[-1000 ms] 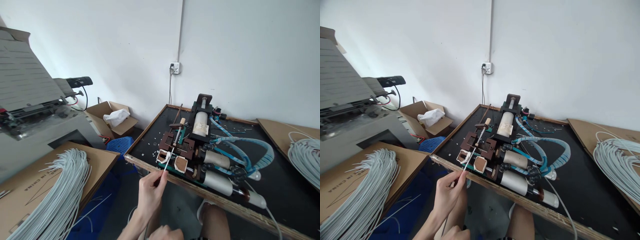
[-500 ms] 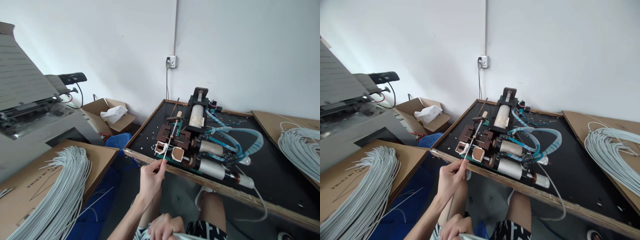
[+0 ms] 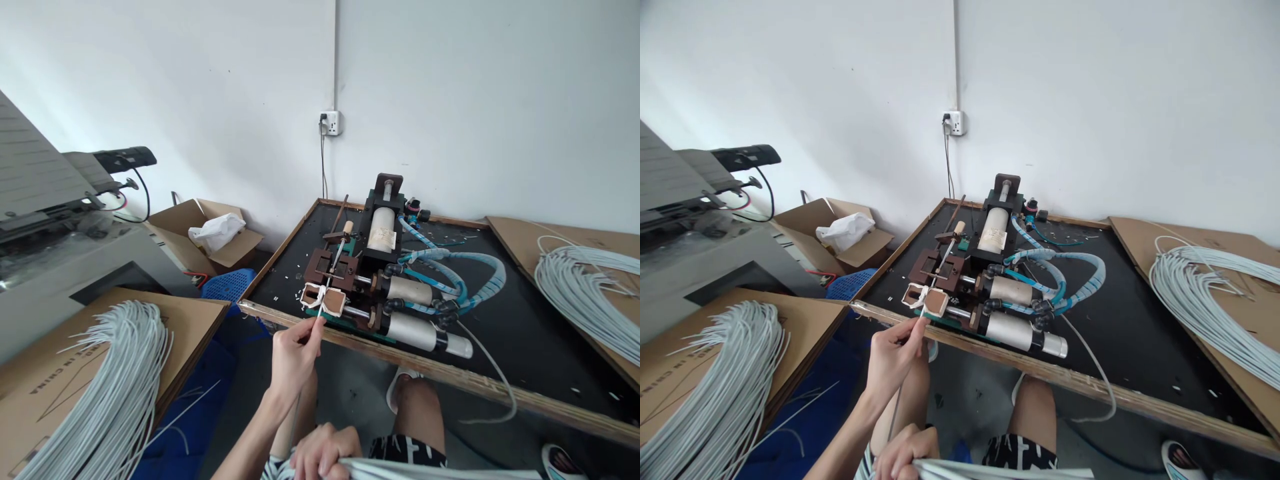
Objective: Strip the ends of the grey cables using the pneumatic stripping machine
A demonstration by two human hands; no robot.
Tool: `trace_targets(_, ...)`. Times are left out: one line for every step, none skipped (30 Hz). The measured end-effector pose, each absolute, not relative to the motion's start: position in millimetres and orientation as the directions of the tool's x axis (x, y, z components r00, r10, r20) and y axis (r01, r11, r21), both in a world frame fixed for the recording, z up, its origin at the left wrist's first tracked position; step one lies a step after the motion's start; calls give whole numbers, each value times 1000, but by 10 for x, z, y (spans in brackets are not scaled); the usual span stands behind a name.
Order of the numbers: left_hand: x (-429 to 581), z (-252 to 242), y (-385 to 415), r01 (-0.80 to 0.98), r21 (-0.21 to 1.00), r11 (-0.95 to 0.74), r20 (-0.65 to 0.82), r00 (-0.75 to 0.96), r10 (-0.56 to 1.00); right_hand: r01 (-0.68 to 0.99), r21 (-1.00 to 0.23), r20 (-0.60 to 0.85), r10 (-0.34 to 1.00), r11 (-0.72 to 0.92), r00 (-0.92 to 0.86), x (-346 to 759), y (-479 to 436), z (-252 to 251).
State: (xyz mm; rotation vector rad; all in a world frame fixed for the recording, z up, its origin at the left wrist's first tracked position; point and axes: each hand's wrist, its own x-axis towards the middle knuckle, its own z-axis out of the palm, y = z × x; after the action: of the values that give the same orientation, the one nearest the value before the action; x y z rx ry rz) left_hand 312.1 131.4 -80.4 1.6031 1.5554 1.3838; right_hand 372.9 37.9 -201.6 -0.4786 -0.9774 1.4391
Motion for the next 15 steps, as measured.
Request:
trace_targets(3119, -807, 1313, 419, 882, -216, 309, -169, 936, -616, -777, 310, 929, 125, -202, 3776, 419, -1963)
trace_targets(3117, -810, 1313, 420, 881, -217, 310, -167, 936, -631, -767, 345, 906, 121, -245, 3819, 457, -1913)
trace_targets(3116, -813, 1313, 421, 881, -218, 310, -164, 936, -645, -755, 375, 885, 118, -276, 3853, 489, -1867)
trace_targets(3115, -814, 1312, 421, 880, -218, 311, -165, 936, -661, -742, 399, 868, 117, -295, 3872, 512, -1824)
trace_targets(3116, -814, 1312, 419, 881, -217, 310, -166, 936, -676, -727, 414, 860, 117, -297, 3876, 524, -1787)
trace_targets(3118, -813, 1312, 418, 883, -214, 307, -167, 937, -693, -710, 424, 860, 121, -284, 3867, 528, -1757)
trace_targets(3120, -813, 1311, 415, 885, -211, 303, -169, 938, -709, -694, 430, 862, 125, -269, 3850, 526, -1733)
trace_targets(3123, -813, 1312, 411, 888, -208, 299, -170, 939, -721, -681, 427, 869, 126, -251, 3831, 521, -1714)
trace_targets(3125, -814, 1312, 404, 892, -204, 292, -169, 941, -729, -673, 419, 876, 125, -237, 3814, 514, -1699)
trace_targets(3128, -817, 1313, 397, 896, -200, 285, -170, 943, -732, -671, 419, 876, 122, -238, 3804, 509, -1684)
trace_targets(3129, -821, 1314, 388, 901, -195, 278, -169, 946, -731, -672, 422, 873, 119, -245, 3802, 504, -1666)
trace_targets(3128, -826, 1315, 380, 905, -192, 271, -166, 948, -727, -676, 427, 868, 122, -252, 3808, 497, -1640)
trace_targets(3126, -832, 1316, 371, 909, -190, 264, -159, 951, -718, -683, 428, 869, 132, -248, 3820, 487, -1604)
trace_targets(3122, -836, 1316, 363, 913, -189, 256, -149, 955, -705, -693, 422, 877, 150, -228, 3836, 470, -1555)
trace_targets(3117, -838, 1315, 355, 916, -189, 251, -138, 958, -687, -707, 408, 891, 169, -200, 3851, 446, -1492)
